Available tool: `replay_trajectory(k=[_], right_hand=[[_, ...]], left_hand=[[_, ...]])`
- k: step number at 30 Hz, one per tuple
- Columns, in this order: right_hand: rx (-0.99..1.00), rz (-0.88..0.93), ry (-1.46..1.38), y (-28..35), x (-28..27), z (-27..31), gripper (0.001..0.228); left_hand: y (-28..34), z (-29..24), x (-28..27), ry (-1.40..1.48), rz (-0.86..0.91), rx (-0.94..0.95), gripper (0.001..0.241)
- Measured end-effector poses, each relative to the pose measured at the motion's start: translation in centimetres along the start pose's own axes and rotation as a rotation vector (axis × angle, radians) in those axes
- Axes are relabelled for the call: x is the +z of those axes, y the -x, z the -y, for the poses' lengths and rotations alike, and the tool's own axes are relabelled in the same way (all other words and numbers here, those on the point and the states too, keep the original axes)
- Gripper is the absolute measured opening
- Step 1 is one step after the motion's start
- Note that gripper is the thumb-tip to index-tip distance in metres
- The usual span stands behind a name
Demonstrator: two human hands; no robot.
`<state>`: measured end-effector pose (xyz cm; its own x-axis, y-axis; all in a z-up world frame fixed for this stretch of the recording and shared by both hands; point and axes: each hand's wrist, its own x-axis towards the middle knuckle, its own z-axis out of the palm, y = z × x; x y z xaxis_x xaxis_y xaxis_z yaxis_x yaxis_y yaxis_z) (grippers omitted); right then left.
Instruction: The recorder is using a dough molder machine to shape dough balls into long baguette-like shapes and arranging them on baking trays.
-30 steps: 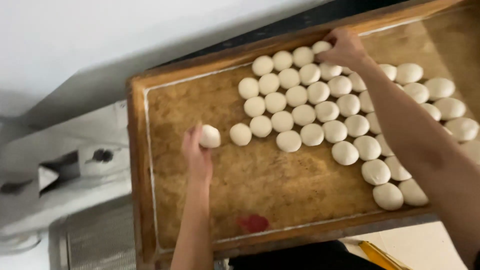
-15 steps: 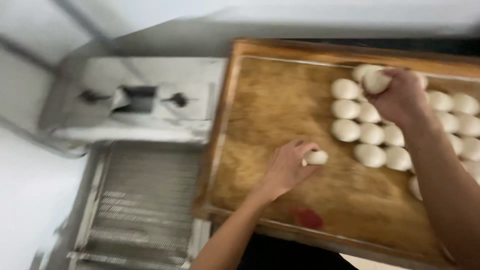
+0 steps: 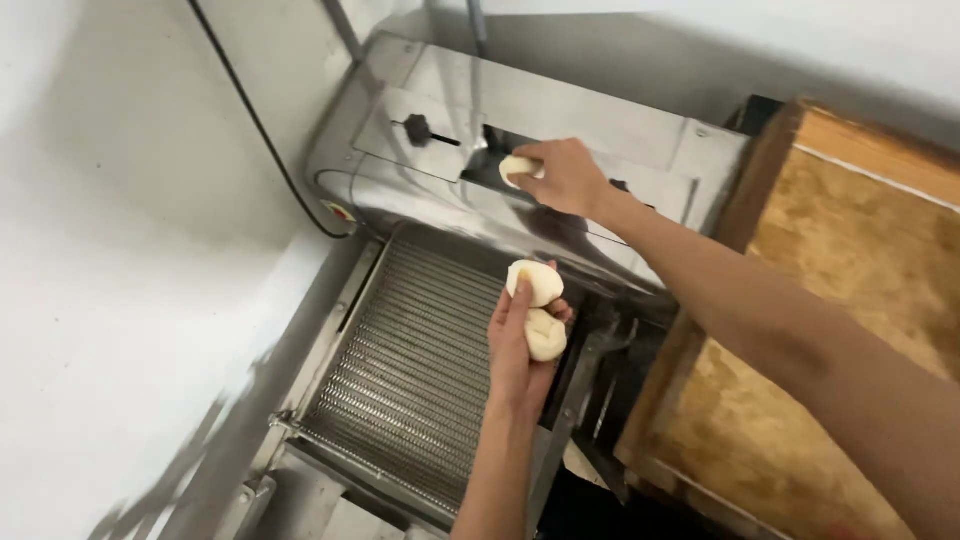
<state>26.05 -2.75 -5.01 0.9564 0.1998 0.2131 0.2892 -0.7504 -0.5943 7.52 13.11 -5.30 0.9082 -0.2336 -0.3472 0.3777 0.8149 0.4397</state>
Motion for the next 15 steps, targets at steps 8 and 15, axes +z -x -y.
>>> replay_trajectory(k=[8, 15], right_hand=[[0.296, 0.112, -0.45, 3.2, -1.9, 1.4, 0.043], [0.169, 0.054, -0.101, 1.6, -3.5, 3.8, 0.048]], left_hand=[[-9.2, 1.4, -0.4, 0.162, -0.041, 0.024, 0.047], [-9.5, -0.8, 5.3, 0.069, -0.153, -0.051, 0.046]])
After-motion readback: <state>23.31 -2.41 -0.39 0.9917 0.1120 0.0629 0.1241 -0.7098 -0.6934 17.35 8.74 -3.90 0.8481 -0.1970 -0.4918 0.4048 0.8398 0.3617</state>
